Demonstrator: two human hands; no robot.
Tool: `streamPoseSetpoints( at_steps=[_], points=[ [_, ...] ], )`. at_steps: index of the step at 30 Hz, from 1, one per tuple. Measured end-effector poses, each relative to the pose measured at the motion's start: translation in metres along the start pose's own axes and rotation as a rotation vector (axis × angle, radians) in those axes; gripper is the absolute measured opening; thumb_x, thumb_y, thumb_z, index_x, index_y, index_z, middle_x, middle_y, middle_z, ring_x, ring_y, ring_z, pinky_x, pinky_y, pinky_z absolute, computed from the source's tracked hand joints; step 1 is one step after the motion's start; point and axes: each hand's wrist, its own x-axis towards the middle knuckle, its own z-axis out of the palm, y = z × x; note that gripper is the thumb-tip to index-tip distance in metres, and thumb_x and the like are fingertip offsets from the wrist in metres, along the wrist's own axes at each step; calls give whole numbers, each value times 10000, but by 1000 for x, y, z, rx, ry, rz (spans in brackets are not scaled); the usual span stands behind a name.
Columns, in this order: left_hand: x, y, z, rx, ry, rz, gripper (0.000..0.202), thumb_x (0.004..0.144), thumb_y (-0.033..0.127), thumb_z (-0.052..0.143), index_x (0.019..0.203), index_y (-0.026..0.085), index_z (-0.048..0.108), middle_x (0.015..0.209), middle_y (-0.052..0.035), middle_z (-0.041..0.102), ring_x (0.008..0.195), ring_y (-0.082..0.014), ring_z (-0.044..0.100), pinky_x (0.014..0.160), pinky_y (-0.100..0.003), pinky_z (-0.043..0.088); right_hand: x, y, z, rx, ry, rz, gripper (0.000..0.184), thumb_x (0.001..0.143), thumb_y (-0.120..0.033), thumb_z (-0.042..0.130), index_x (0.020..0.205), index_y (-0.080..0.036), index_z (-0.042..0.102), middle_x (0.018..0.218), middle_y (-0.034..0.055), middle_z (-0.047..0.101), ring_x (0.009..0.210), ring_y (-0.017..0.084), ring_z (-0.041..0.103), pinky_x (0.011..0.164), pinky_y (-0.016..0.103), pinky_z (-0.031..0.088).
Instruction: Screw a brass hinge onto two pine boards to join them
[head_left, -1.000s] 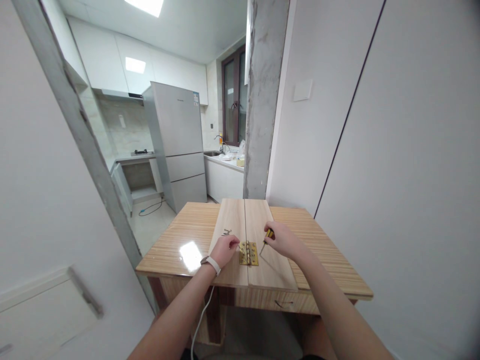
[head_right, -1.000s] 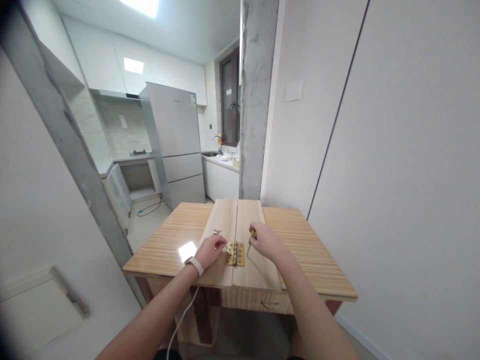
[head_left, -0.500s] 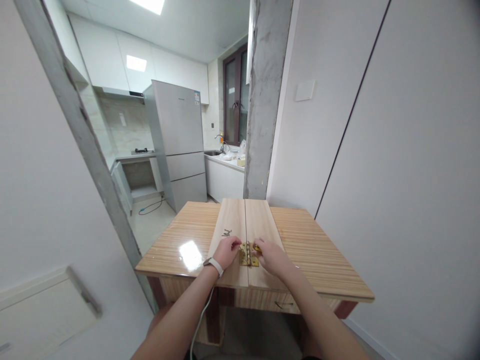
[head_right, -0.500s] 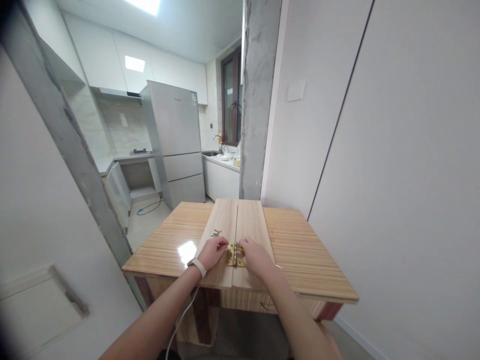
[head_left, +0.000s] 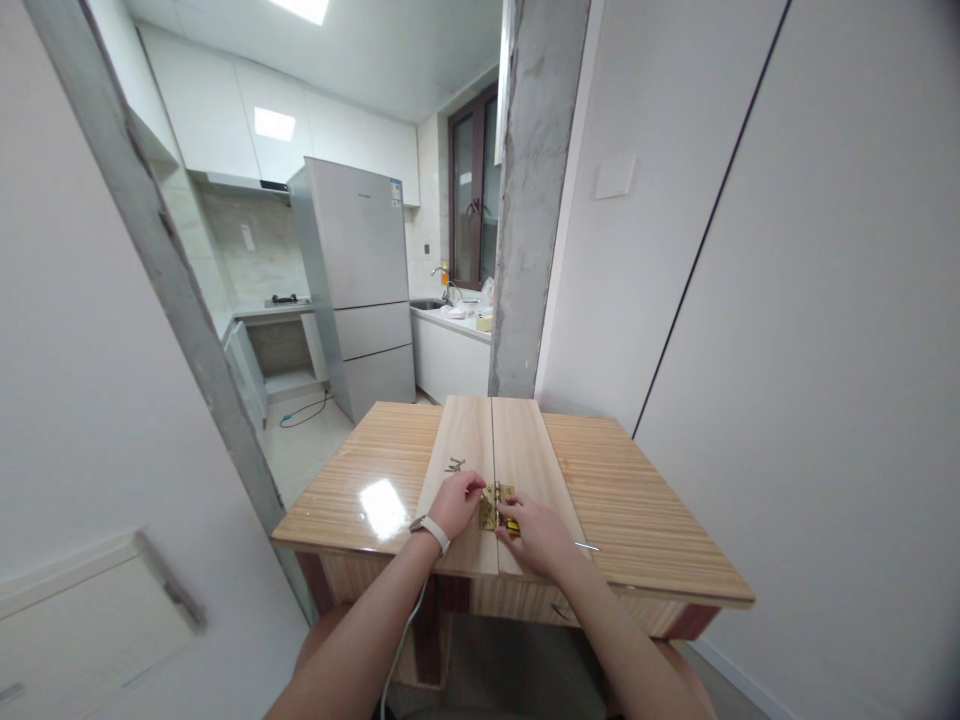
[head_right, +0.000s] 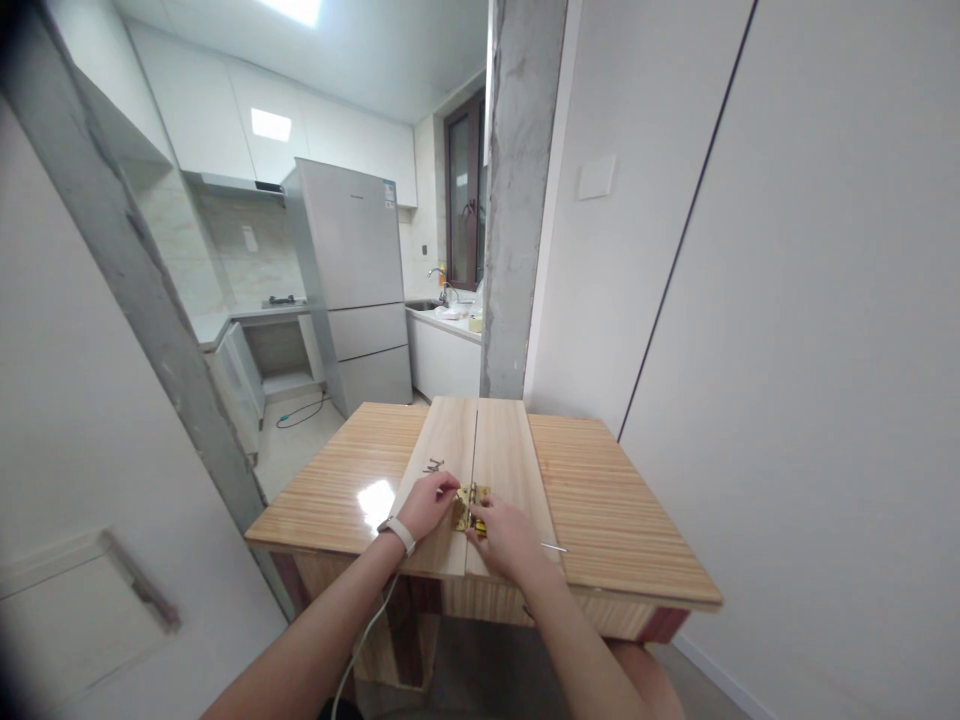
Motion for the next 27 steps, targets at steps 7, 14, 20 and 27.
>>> streamPoseSetpoints(
  at_steps=[7,14,20,27],
  points=[
    [0,-1,2,7,-9,-1,197,872,118,554,908,211,724,919,-35,733,872,-181,668,826,-295,520,0,-3,-5,-25,-25,3,407,938,-473,551,1279,-293,684,1282,87,654,1050,239,662,947,334,461],
    [1,2,2,32,-39,6,215,865,110,557,904,206,744,929,-48,739,880,-193,665,834,-308,520,0,-1,-3,-19,-24,-7,376,934,-455,564,1239,-282,701,1257,89,661,1049,237,659,931,327,452],
    [0,4,5,43,-39,-17,194,834,106,606,915,198,755,904,-42,738,850,-185,657,816,-298,509,9,2,-12,18,59,11,284,886,-488,643,1021,-261,746,1121,75,666,885,204,655,775,298,428],
    [1,3,11,27,-12,-30,186,825,78,616,889,202,738,897,-31,733,835,-174,657,796,-285,497,43,-3,-70,690,548,39,513,978,-618,420,660,-223,500,612,-16,492,603,153,449,585,293,316]
  ],
)
